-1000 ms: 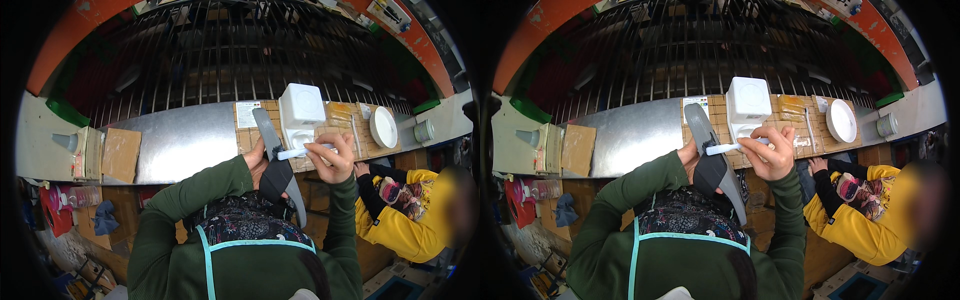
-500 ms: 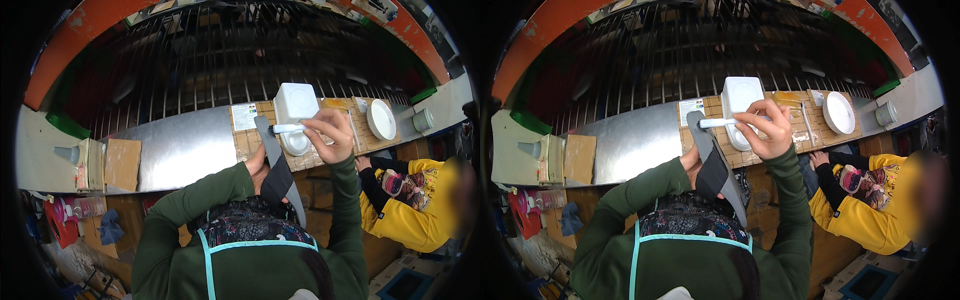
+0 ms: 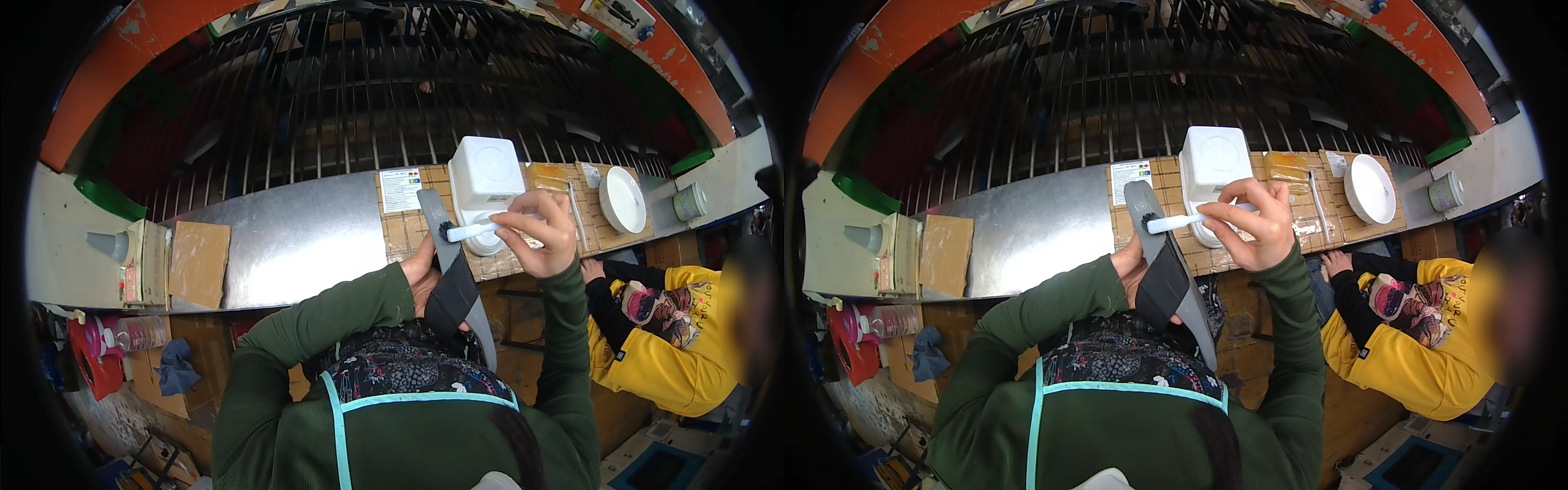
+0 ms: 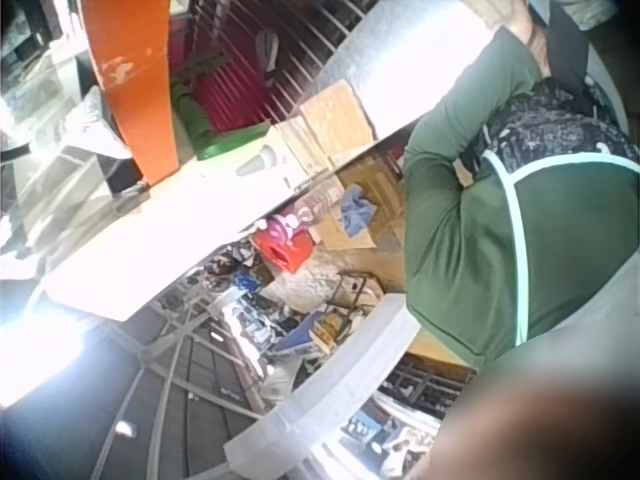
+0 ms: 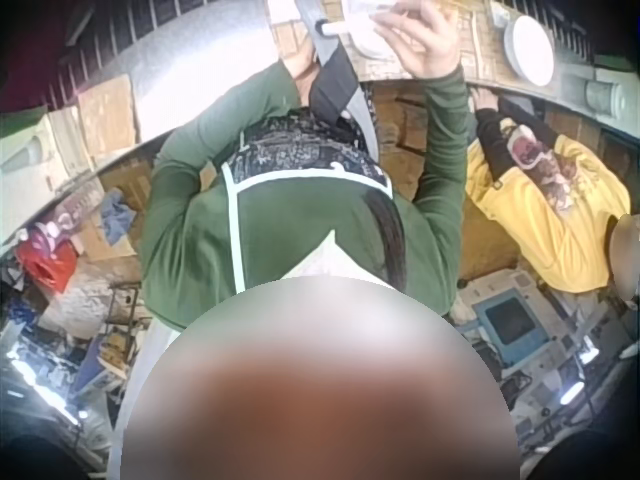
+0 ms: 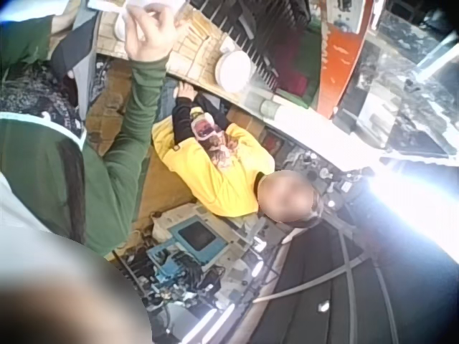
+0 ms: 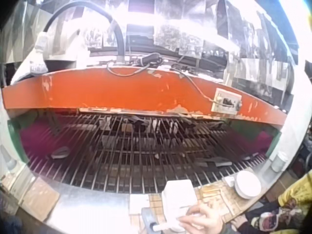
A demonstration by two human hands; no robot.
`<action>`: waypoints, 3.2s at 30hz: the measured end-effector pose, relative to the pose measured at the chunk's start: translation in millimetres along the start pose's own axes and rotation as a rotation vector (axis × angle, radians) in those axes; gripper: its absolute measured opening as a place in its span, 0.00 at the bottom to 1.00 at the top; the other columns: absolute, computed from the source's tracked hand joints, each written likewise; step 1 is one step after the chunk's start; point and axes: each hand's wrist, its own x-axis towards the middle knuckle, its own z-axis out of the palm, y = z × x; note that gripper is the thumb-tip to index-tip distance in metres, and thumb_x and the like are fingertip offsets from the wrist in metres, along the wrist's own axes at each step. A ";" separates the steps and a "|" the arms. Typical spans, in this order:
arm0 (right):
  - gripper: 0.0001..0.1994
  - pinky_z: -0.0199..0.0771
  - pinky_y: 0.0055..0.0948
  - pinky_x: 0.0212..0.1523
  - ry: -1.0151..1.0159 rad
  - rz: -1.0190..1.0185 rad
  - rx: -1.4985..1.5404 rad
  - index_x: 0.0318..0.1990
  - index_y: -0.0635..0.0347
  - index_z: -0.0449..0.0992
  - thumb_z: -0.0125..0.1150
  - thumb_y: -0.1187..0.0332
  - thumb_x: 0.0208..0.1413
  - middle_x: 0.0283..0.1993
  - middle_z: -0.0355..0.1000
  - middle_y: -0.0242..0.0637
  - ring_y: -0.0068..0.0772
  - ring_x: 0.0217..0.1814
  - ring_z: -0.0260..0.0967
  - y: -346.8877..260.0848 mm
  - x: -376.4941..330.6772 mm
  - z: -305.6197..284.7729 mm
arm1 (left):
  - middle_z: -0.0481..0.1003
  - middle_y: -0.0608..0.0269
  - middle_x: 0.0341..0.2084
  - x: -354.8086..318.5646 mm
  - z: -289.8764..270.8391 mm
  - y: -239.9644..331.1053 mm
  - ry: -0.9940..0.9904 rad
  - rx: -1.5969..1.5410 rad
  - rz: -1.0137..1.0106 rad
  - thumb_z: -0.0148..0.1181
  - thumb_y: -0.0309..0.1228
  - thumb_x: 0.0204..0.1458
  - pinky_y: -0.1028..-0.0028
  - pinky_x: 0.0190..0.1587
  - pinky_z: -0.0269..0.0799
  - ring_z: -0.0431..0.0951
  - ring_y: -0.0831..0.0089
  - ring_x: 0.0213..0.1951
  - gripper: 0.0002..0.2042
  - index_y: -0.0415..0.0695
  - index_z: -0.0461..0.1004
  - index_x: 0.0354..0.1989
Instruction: The person uses a small brush to apply white paint to a gray slipper, repeatedly dipping the brush into a white container and painting the slipper's surface. The person rotates the slipper to reach different areas while another person sits nearby.
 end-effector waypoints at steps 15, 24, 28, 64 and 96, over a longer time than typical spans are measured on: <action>0.08 0.57 0.27 0.31 -0.123 0.103 0.624 0.36 0.61 0.79 0.67 0.70 0.48 0.36 0.71 0.35 0.22 0.26 0.61 11.5 -28.0 -3.6 | 0.64 0.41 0.53 -7.9 9.7 3.7 0.119 -0.229 -0.044 0.28 0.75 0.43 0.35 0.47 0.70 0.68 0.44 0.55 0.50 0.43 0.51 0.64; 0.17 0.75 0.38 0.44 0.111 0.117 1.239 0.45 0.68 0.63 0.39 0.59 0.66 0.47 0.68 0.52 0.44 0.45 0.74 -18.1 -9.9 30.0 | 0.66 0.43 0.52 -10.1 5.9 6.4 -0.007 -0.229 -0.024 0.36 0.73 0.45 0.40 0.47 0.73 0.70 0.48 0.54 0.49 0.40 0.52 0.63; 0.13 0.68 0.36 0.50 -0.018 0.008 0.986 0.39 0.63 0.69 0.41 0.63 0.65 0.47 0.72 0.50 0.41 0.45 0.72 -29.5 14.1 36.3 | 0.67 0.49 0.52 -9.2 3.8 3.7 0.007 -0.127 0.060 0.46 0.69 0.46 0.44 0.45 0.76 0.72 0.54 0.52 0.46 0.40 0.53 0.63; 0.15 0.48 0.30 0.40 0.359 0.115 0.055 0.37 0.50 0.82 0.71 0.71 0.36 0.31 0.73 0.25 0.24 0.32 0.65 -40.9 35.2 31.4 | 0.63 0.52 0.58 -13.1 -21.5 29.9 0.008 0.683 0.784 0.51 0.38 0.61 0.68 0.61 0.66 0.65 0.66 0.60 0.26 0.41 0.55 0.64; 0.11 0.53 0.25 0.33 0.101 0.607 0.713 0.38 0.58 0.80 0.64 0.61 0.54 0.30 0.70 0.28 0.16 0.29 0.60 -14.5 -71.9 26.0 | 0.68 0.48 0.56 -2.9 -77.9 36.1 -0.261 0.207 0.557 0.45 0.55 0.58 0.62 0.55 0.70 0.72 0.61 0.54 0.33 0.38 0.62 0.60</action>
